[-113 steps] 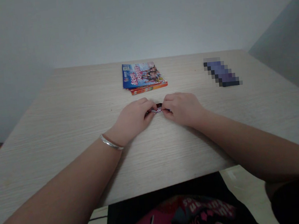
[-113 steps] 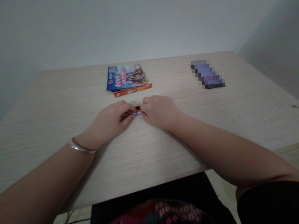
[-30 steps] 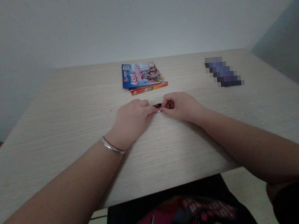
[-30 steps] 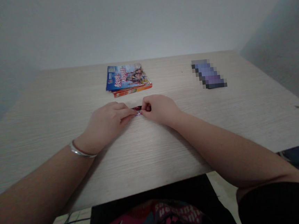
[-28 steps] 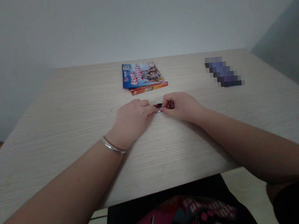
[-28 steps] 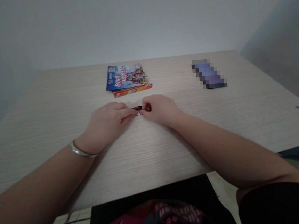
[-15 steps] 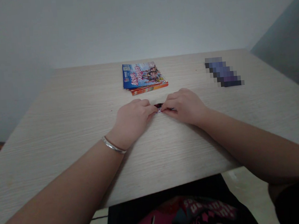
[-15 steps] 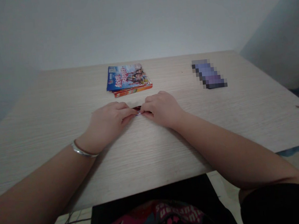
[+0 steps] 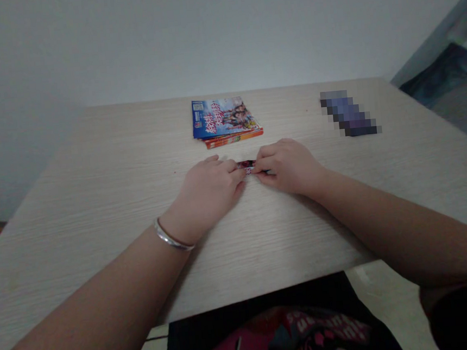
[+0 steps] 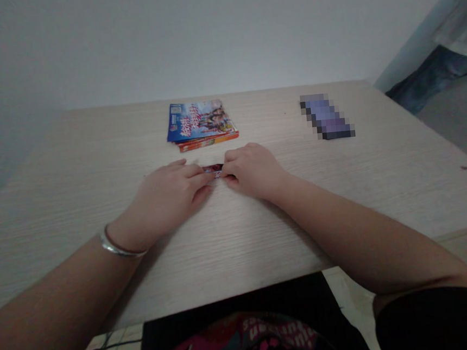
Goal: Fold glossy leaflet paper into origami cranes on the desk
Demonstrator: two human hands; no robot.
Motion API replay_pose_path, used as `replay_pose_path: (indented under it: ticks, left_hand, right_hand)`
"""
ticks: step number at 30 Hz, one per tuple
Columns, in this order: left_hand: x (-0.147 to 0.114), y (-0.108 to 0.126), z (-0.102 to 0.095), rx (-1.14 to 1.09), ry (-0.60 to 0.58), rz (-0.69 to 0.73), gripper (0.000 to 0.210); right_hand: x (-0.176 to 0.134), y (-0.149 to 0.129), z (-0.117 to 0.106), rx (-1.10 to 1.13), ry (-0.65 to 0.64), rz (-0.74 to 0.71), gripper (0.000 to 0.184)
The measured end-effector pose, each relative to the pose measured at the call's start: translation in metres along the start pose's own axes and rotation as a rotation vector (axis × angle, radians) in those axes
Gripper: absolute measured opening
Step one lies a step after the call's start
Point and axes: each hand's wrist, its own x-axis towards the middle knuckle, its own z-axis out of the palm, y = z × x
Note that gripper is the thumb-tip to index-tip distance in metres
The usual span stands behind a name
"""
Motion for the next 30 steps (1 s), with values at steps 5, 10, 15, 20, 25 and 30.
replay_pose_path:
  ticks: [5,10,15,20,25,30]
  left_hand:
    - [-0.002,0.002,-0.002,0.035,-0.016,0.033,0.028]
    - [-0.002,0.001,-0.002,0.007,-0.052,0.008,0.031]
    - [-0.002,0.001,-0.003,0.018,-0.038,0.028,0.030]
    - [-0.002,0.002,-0.005,0.027,-0.024,0.033,0.028]
    - [-0.002,0.002,-0.006,0.022,-0.005,0.035,0.030]
    - [-0.003,-0.004,-0.010,-0.017,-0.055,0.085,0.031]
  right_hand:
    - [0.001,0.003,0.001,0.031,-0.013,0.011,0.027]
    - [0.001,0.003,0.001,0.025,-0.012,0.019,0.027]
    - [0.000,0.003,-0.003,-0.014,-0.016,-0.007,0.029]
    - [-0.005,0.000,-0.012,-0.094,-0.074,-0.025,0.030]
    - [-0.007,-0.003,-0.016,-0.108,-0.082,-0.004,0.031]
    - [-0.007,-0.002,-0.014,-0.123,-0.072,-0.005,0.031]
